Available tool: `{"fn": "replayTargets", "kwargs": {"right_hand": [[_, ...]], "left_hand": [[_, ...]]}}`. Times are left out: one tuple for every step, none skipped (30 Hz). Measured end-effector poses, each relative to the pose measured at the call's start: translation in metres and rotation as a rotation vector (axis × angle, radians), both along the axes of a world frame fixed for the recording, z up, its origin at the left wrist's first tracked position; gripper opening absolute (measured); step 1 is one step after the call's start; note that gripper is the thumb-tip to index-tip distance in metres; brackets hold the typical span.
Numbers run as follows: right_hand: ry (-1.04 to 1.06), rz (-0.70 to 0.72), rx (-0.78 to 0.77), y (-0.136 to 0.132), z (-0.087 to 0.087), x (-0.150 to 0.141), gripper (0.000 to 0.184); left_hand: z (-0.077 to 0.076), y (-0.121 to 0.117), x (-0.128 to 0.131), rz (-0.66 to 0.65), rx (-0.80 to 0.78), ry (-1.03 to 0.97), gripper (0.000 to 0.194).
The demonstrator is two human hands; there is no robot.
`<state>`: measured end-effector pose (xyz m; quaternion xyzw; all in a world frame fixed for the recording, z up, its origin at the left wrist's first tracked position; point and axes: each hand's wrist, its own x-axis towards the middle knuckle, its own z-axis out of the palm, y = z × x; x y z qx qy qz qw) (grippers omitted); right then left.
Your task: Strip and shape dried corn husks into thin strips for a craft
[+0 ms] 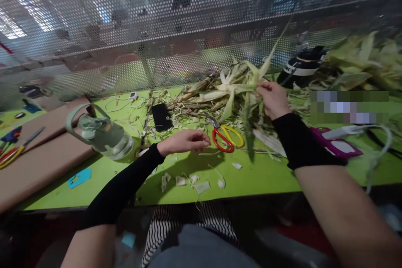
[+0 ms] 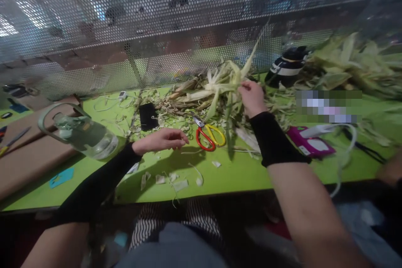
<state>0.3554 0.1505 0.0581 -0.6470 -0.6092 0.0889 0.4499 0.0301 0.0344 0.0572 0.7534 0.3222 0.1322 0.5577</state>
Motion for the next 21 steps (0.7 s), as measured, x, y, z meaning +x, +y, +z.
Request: {"fn": "replayTargets", "kwargs": {"right_hand": [[0.030, 0.017, -0.057, 0.001, 0.004, -0.006, 0.028], [0.051, 0.043, -0.113, 0.001, 0.008, -0.012, 0.027], [0.061, 0.082, -0.174, 0.000, 0.013, -0.017, 0.024], [0.062, 0.119, -0.235, -0.002, 0.018, -0.021, 0.022], [0.055, 0.150, -0.292, -0.005, 0.022, -0.023, 0.019], [0.039, 0.167, -0.342, -0.010, 0.027, -0.023, 0.016], [0.013, 0.168, -0.383, -0.015, 0.030, -0.021, 0.012], [-0.025, 0.155, -0.415, -0.021, 0.032, -0.017, 0.008], [-0.075, 0.130, -0.440, -0.027, 0.032, -0.012, 0.004], [-0.134, 0.100, -0.462, -0.035, 0.031, -0.007, 0.006], [-0.200, 0.072, -0.484, -0.043, 0.028, -0.001, 0.012], [-0.264, 0.047, -0.506, -0.051, 0.024, 0.005, 0.020], [-0.318, 0.036, -0.535, -0.060, 0.018, 0.010, 0.026], [-0.363, 0.026, -0.568, -0.069, 0.012, 0.014, 0.031], [-0.399, 0.009, -0.594, -0.077, 0.006, 0.018, 0.037], [-0.425, -0.002, -0.617, -0.085, 0.001, 0.020, 0.039], [-0.442, 0.002, -0.639, -0.092, -0.001, 0.022, 0.039], [-0.454, 0.010, -0.656, -0.097, -0.002, 0.024, 0.036], [-0.462, 0.023, -0.667, -0.102, 0.000, 0.026, 0.032], [-0.469, 0.035, -0.669, -0.106, 0.004, 0.029, 0.027], [-0.477, 0.040, -0.662, -0.108, 0.009, 0.031, 0.022]], "left_hand": [[-0.002, 0.003, -0.001, 0.019, -0.017, -0.004, 0.028], [-0.005, 0.006, -0.001, 0.037, -0.034, -0.009, 0.029], [-0.007, 0.009, -0.001, 0.055, -0.052, -0.014, 0.030], [-0.008, 0.010, -0.001, 0.071, -0.069, -0.017, 0.031], [-0.009, 0.011, -0.001, 0.083, -0.082, -0.016, 0.032], [-0.010, 0.012, -0.001, 0.092, -0.091, -0.013, 0.033], [-0.010, 0.011, -0.001, 0.094, -0.098, -0.008, 0.034], [-0.010, 0.010, -0.002, 0.088, -0.103, -0.003, 0.034], [-0.009, 0.009, -0.003, 0.078, -0.105, 0.002, 0.034], [-0.009, 0.008, -0.003, 0.068, -0.104, 0.008, 0.034], [-0.009, 0.007, -0.004, 0.058, -0.102, 0.016, 0.034], [-0.008, 0.006, -0.005, 0.051, -0.099, 0.023, 0.035], [-0.008, 0.005, -0.006, 0.046, -0.098, 0.028, 0.035], [-0.007, 0.004, -0.007, 0.042, -0.097, 0.034, 0.036], [-0.007, 0.003, -0.007, 0.037, -0.095, 0.039, 0.036], [-0.007, 0.002, -0.007, 0.033, -0.094, 0.042, 0.036], [-0.006, 0.001, -0.007, 0.031, -0.089, 0.042, 0.037], [-0.005, 0.000, -0.007, 0.030, -0.081, 0.042, 0.037], [-0.004, -0.001, -0.006, 0.030, -0.073, 0.043, 0.037], [-0.003, -0.003, -0.005, 0.034, -0.066, 0.040, 0.037], [-0.002, -0.005, -0.005, 0.041, -0.060, 0.035, 0.037]]}}
